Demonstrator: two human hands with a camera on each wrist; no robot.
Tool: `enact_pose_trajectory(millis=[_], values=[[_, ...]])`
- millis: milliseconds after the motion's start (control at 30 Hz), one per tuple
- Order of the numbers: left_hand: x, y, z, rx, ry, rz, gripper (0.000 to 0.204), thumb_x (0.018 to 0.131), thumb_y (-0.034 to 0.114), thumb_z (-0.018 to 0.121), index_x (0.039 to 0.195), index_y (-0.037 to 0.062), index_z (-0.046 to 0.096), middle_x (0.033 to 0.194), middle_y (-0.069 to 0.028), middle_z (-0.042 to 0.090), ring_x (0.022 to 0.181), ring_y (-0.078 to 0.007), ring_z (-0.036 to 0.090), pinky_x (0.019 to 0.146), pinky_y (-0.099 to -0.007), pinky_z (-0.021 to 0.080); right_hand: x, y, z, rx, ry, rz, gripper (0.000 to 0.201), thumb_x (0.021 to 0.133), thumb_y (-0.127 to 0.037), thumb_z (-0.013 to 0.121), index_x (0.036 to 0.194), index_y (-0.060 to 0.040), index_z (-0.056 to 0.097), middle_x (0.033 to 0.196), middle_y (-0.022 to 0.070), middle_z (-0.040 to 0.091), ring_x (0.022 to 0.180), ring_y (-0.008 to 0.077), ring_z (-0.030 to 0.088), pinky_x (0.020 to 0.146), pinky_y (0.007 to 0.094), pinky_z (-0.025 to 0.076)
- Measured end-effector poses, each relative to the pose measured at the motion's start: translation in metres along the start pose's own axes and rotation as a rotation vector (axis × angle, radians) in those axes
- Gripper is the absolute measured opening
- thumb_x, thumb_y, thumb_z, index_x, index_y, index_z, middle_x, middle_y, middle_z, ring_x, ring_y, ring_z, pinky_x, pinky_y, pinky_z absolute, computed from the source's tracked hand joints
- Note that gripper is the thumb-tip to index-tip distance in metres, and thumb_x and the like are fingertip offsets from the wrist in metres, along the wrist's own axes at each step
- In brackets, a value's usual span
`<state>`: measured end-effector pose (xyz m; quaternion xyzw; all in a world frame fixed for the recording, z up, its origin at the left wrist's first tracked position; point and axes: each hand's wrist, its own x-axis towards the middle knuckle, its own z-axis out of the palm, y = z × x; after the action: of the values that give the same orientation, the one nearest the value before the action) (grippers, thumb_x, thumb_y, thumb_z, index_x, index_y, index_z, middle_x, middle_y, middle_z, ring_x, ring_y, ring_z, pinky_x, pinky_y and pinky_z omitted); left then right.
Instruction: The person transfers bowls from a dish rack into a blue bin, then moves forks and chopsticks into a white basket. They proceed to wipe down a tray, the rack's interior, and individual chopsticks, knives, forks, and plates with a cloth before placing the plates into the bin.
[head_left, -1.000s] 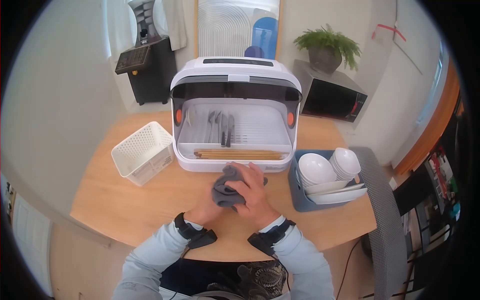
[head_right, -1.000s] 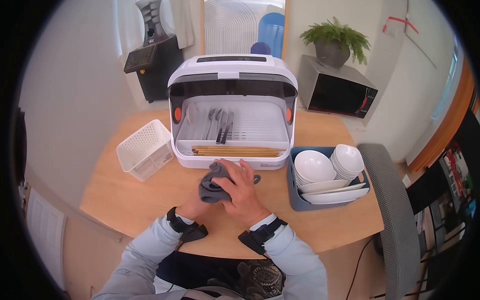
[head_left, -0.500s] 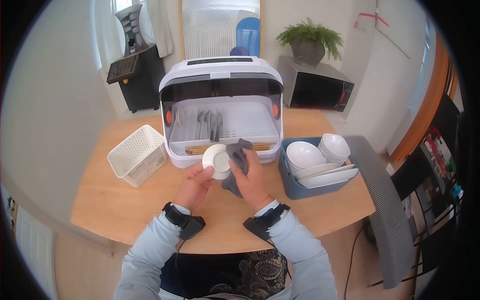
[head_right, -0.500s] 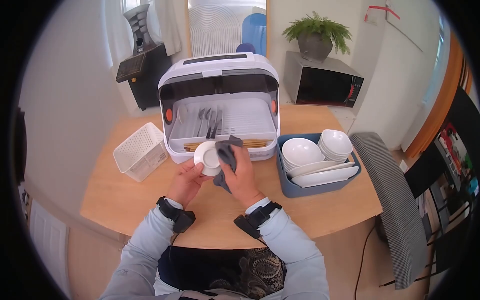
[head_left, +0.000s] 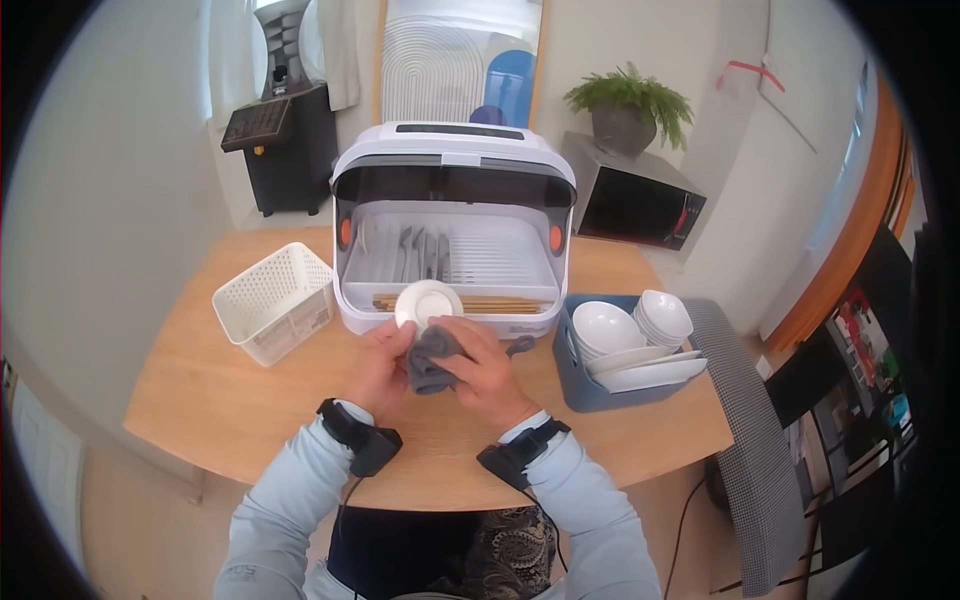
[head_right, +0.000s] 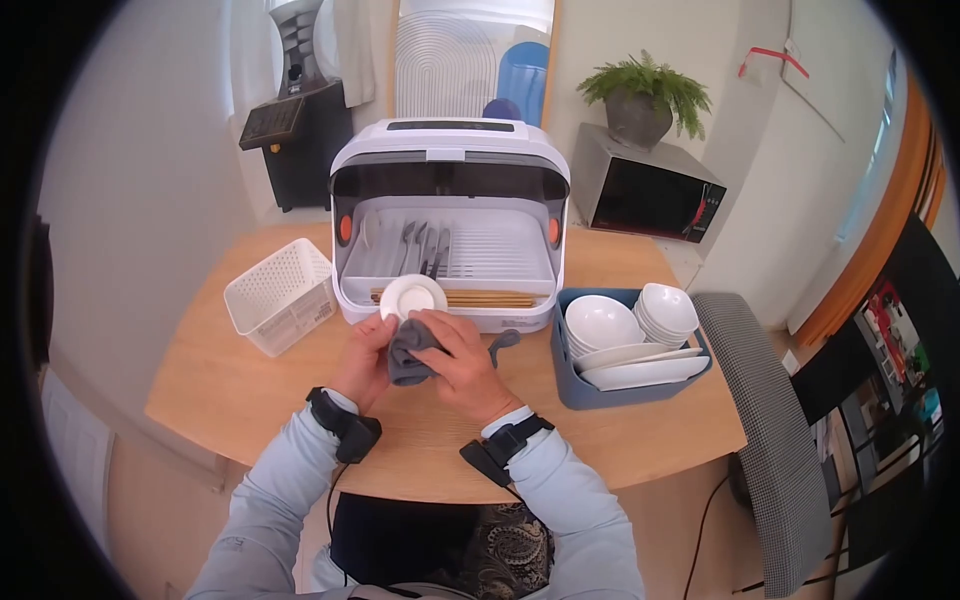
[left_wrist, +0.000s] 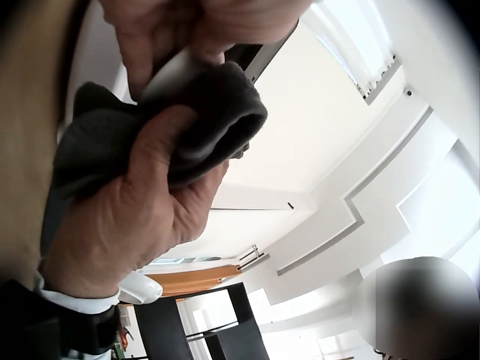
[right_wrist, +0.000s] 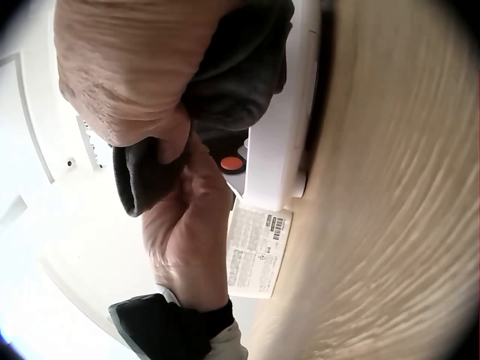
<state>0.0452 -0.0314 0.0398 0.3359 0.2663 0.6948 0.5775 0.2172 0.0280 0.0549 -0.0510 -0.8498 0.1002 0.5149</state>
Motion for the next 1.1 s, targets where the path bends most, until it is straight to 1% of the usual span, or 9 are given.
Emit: enact_pose_trajectory(millis=[167, 267, 300, 533, 633, 767, 900, 1000, 1100], values=[[0.003, 0.009, -0.005, -0.073, -0.066, 0.047, 0.034, 0.099, 0.015, 0.051, 0.127, -0.0042, 0.053, 0.115, -0.0102, 0.065, 0.104, -0.0169, 0.063, 0.09, -0.034, 0.052, -0.008, 0.008, 0.004, 0.072, 0.138, 0.236, 0.037, 0.065, 0.01, 0.062, 0.101, 0.0016, 0.062, 0.122, 0.0179, 0.057, 0.111, 0.0345, 0.056, 0.096, 0.0378, 0.044], [0.003, 0.011, -0.003, 0.009, -0.131, -0.014, 0.036, 0.097, 0.015, 0.054, 0.127, -0.0053, 0.053, 0.114, -0.0099, 0.065, 0.105, -0.019, 0.063, 0.092, -0.0353, 0.052, -0.017, 0.015, 0.004, 0.336, 0.252, 0.494, 0.029, 0.077, 0.005, 0.063, 0.105, 0.0021, 0.061, 0.116, 0.0138, 0.06, 0.103, 0.0239, 0.059, 0.089, 0.0316, 0.046], [0.003, 0.013, -0.002, 0.055, -0.16, -0.043, 0.037, 0.096, 0.016, 0.055, 0.127, -0.0056, 0.054, 0.113, -0.0097, 0.066, 0.105, -0.0196, 0.063, 0.092, -0.0356, 0.051, -0.017, 0.017, 0.006, 0.555, 0.337, 0.63, 0.025, 0.083, -0.003, 0.067, 0.107, 0.0018, 0.06, 0.104, 0.0063, 0.061, 0.094, 0.0138, 0.057, 0.083, 0.027, 0.046], [0.007, 0.001, -0.032, 0.467, -0.242, -0.236, 0.034, 0.094, 0.018, 0.06, 0.121, -0.003, 0.06, 0.114, -0.0085, 0.064, 0.106, -0.0167, 0.061, 0.091, -0.0327, 0.05, -0.006, 0.016, -0.024, 0.751, -0.058, 0.755, 0.03, 0.079, -0.006, 0.075, 0.106, 0.0003, 0.063, 0.098, 0.0008, 0.063, 0.089, 0.0094, 0.057, 0.081, 0.0253, 0.047], [0.007, -0.003, -0.017, 0.316, -0.165, -0.174, 0.034, 0.094, 0.018, 0.06, 0.121, -0.0022, 0.06, 0.111, -0.0067, 0.065, 0.101, -0.0147, 0.061, 0.088, -0.0305, 0.05, 0.006, -0.006, -0.022, 0.855, 0.302, 0.957, 0.033, 0.077, -0.005, 0.077, 0.106, 0.0011, 0.063, 0.098, 0.0019, 0.063, 0.089, 0.0106, 0.058, 0.08, 0.0265, 0.049], [0.001, -0.007, -0.001, 0.296, -0.171, -0.005, 0.032, 0.095, 0.016, 0.058, 0.121, -0.0032, 0.059, 0.106, -0.005, 0.067, 0.097, -0.0134, 0.062, 0.087, -0.0285, 0.049, 0.01, -0.014, -0.018, 0.865, 0.391, 0.951, 0.031, 0.076, -0.008, 0.079, 0.103, 0.0007, 0.064, 0.098, 0.0028, 0.064, 0.087, 0.0116, 0.059, 0.079, 0.0276, 0.048], [0.007, -0.002, -0.023, 0.674, -0.274, -0.018, 0.028, 0.094, 0.01, 0.058, 0.119, -0.0024, 0.061, 0.106, -0.0053, 0.067, 0.096, -0.0114, 0.06, 0.087, -0.028, 0.048, -0.001, 0.012, -0.022, 0.363, -0.049, 0.528, 0.032, 0.068, -0.009, 0.082, 0.093, -0.0018, 0.065, 0.085, 0.0067, 0.061, 0.081, 0.0187, 0.059, 0.072, 0.0317, 0.046], [-0.002, -0.006, -0.012, 1.016, -0.326, -0.051, 0.025, 0.094, 0.006, 0.058, 0.117, -0.0014, 0.062, 0.104, -0.0045, 0.067, 0.092, -0.0099, 0.059, 0.084, -0.0271, 0.047, 0.0, 0.004, -0.015, 0.228, -0.321, 0.417, 0.033, 0.064, -0.006, 0.083, 0.091, -0.0017, 0.064, 0.083, 0.0082, 0.059, 0.08, 0.0206, 0.058, 0.07, 0.0331, 0.045], [0.003, -0.008, -0.016, 0.785, -0.221, -0.088, 0.024, 0.098, 0.016, 0.053, 0.113, -0.0011, 0.063, 0.1, -0.005, 0.067, 0.091, -0.0141, 0.061, 0.084, -0.0296, 0.049, -0.003, 0.003, -0.011, 0.254, -0.065, 0.529, 0.03, 0.064, -0.003, 0.082, 0.088, -0.0013, 0.064, 0.086, 0.0108, 0.06, 0.075, 0.0265, 0.06, 0.067, 0.0331, 0.047]])
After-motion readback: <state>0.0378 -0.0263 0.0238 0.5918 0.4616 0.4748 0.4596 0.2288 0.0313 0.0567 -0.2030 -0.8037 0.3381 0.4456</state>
